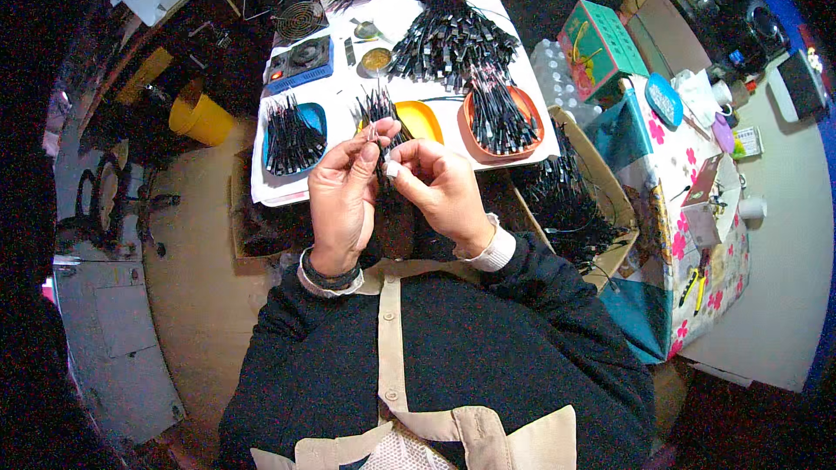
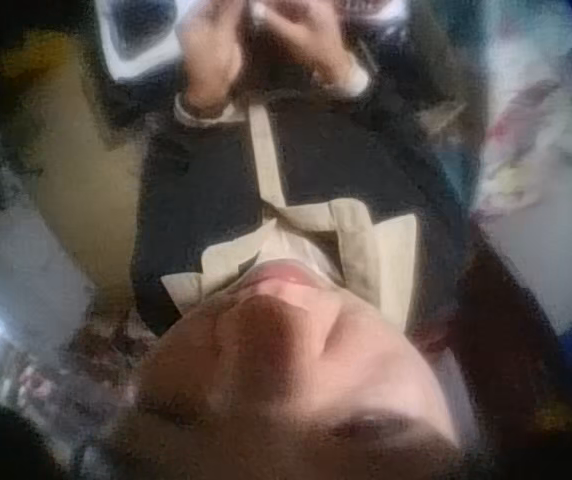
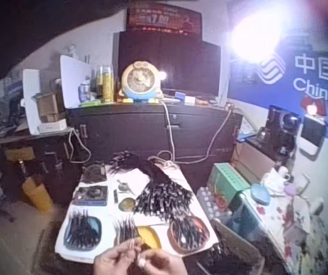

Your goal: The person repeatedly picks black cable-like items from a tray, attaches small components to their ends, and places the finished items into separate colored trays. The process is repeated continuously throughout the clip.

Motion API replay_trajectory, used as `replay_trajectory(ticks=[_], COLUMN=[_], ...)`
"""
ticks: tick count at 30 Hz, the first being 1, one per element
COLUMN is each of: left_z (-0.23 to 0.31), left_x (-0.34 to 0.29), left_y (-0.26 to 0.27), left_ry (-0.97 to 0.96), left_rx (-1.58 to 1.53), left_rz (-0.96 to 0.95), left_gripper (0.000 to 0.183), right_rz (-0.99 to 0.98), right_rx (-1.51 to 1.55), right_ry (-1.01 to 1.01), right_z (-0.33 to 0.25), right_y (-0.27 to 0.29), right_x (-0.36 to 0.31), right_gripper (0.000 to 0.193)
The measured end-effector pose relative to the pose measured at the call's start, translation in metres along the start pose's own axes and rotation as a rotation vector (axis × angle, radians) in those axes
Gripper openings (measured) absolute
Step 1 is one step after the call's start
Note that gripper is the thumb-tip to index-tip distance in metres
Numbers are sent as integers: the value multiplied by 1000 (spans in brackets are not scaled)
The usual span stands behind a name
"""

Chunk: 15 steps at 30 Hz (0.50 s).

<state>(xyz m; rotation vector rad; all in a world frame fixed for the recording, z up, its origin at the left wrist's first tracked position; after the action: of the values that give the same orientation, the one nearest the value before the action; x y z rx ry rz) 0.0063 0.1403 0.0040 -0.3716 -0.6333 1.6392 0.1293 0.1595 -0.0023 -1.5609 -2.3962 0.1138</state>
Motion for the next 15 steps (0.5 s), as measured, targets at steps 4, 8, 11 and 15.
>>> replay_trajectory(ticks=[4, 8, 11, 15], left_z=[2, 6, 4, 4], left_x=[-4, -9, -12, -12], left_y=[8, 9, 7, 5], left_ry=[15, -22, 59, 69], left_rx=[55, 166, 267, 254], left_rz=[8, -9, -34, -80], left_gripper=[26, 19, 17, 19], right_rz=[-35, -41, -62, -161], right_rx=[-170, -178, -232, -70], right_ry=[-19, 56, 58, 5], right_z=[-1, -19, -29, -27], right_y=[-4, 3, 10, 6], right_x=[0, 6, 17, 22], right_gripper=[9, 8, 12, 12])
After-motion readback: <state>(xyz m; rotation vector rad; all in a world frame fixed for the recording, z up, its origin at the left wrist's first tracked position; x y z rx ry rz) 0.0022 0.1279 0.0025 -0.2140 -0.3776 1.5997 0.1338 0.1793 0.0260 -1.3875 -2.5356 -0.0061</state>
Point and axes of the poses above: each hand's wrist, its own x-axis towards the middle knuckle, its own y-axis out of the back of the hand, z = x × y, the point moved 5 cm from there along x, towards the middle knuckle, and after that the axes turned 3 degrees about y, right-handed, at the moved point
